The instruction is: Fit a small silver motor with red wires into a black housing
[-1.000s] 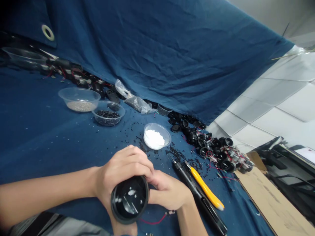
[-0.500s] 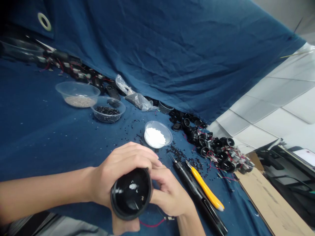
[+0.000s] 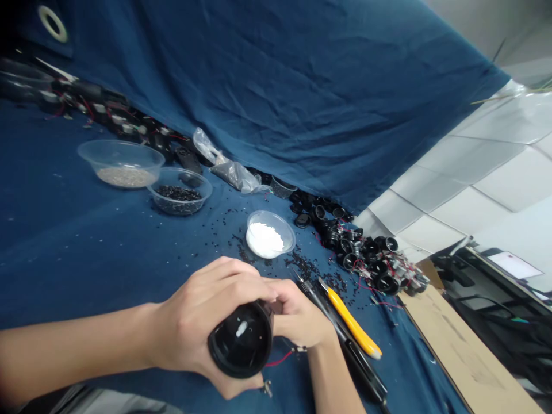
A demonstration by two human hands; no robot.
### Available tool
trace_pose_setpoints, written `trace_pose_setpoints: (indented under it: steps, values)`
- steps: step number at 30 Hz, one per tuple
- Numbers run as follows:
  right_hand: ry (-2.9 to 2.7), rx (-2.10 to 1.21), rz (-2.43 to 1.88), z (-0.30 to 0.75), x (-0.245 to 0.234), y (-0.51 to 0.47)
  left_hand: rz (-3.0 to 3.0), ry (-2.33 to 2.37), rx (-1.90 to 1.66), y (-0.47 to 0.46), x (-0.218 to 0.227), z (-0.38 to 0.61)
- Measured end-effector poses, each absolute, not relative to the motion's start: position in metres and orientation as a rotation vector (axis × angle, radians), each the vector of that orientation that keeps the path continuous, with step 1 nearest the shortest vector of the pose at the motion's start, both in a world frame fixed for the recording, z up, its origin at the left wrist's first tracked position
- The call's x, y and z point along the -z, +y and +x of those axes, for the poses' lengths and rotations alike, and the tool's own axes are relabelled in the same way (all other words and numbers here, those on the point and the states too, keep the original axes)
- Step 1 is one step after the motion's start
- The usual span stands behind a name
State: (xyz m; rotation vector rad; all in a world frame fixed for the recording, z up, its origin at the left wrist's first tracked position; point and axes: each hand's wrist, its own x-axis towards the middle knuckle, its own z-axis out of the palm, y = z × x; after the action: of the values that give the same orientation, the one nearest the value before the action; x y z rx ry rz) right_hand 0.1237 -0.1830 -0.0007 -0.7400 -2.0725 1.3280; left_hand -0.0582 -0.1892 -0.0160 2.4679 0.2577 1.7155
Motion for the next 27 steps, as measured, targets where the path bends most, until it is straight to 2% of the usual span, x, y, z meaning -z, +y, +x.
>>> trace_pose_setpoints:
  steps: [10,19,24,27]
  values:
    - [-1.88,-1.588,-0.693,0.123,0.014,-0.189,2.21,0.194,-1.68,-0.192,0.022,-0.055]
    - [-1.793,-1.67,-0.766,0.124,0.022,-0.194,2.218,0.176,-1.636,-0.194,0.017,-0.057]
    - [-1.898,-1.683,-0.782,0.122,0.019,-0.184,2.327,0.263,-1.653,-0.196,0.018,-0.057]
    - [-1.942,-1.55,-0.825,0.123,0.023,-0.174,2.379,0.346,-1.628,-0.198,0.019,-0.058]
